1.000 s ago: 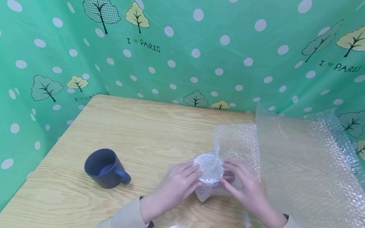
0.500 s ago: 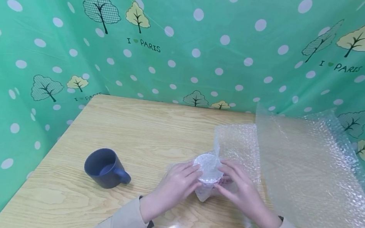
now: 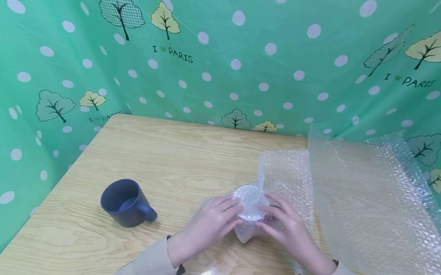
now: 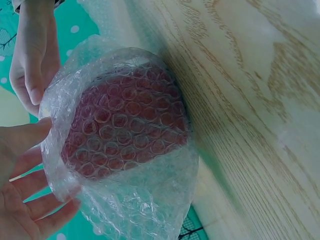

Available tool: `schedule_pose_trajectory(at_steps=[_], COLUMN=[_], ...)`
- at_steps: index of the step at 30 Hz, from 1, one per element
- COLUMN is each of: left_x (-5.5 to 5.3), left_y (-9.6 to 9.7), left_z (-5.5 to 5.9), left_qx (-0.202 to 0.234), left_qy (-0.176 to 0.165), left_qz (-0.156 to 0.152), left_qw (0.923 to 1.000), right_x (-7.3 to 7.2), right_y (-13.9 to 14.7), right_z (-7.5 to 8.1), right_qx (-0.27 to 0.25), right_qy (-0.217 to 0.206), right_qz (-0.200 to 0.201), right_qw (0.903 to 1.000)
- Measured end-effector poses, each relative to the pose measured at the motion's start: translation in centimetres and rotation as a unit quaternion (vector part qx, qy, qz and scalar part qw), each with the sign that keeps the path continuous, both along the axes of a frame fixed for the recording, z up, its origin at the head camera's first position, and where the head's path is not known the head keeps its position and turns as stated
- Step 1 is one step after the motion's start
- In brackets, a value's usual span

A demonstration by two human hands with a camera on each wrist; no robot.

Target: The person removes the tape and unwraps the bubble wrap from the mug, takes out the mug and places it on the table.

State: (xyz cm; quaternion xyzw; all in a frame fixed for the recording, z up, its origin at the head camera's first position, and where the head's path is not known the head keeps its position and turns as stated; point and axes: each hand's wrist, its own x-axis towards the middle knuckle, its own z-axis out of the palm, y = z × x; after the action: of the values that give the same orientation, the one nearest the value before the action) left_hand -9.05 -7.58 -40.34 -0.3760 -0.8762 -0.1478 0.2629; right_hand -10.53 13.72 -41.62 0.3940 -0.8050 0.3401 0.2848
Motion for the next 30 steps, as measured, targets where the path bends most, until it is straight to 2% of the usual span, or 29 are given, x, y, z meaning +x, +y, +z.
schedule_pose_trajectory(at_steps=[9, 19, 24, 30], left_x=[-0.3, -0.8, -1.0, -1.2], left_y=[0.0, -0.3, -0.3, -0.3], left_z=[0.0, 0.4, 0.8, 0.8], left_qx=[0.013, 0.017, 0.038, 0.069], left_qy=[0.002, -0.031, -0.053, -0.058], left_qz=[-0.007, -0.021, -0.027, -0.027], left_qw=[0.9999, 0.9992, 0.9975, 0.9956], right_x=[0.1, 0.2, 0.2, 0.2], right_y=[-0.1, -0.1, -0.1, -0.2], right_z=[0.1, 0.2, 0.0, -0.1], right_qx=[0.001, 0.019, 0.022, 0.016], right_qy=[-0.026, -0.05, -0.059, -0.064], right_qz=[0.001, -0.014, -0.018, -0.015], right_qw=[0.9997, 0.9985, 0.9979, 0.9977])
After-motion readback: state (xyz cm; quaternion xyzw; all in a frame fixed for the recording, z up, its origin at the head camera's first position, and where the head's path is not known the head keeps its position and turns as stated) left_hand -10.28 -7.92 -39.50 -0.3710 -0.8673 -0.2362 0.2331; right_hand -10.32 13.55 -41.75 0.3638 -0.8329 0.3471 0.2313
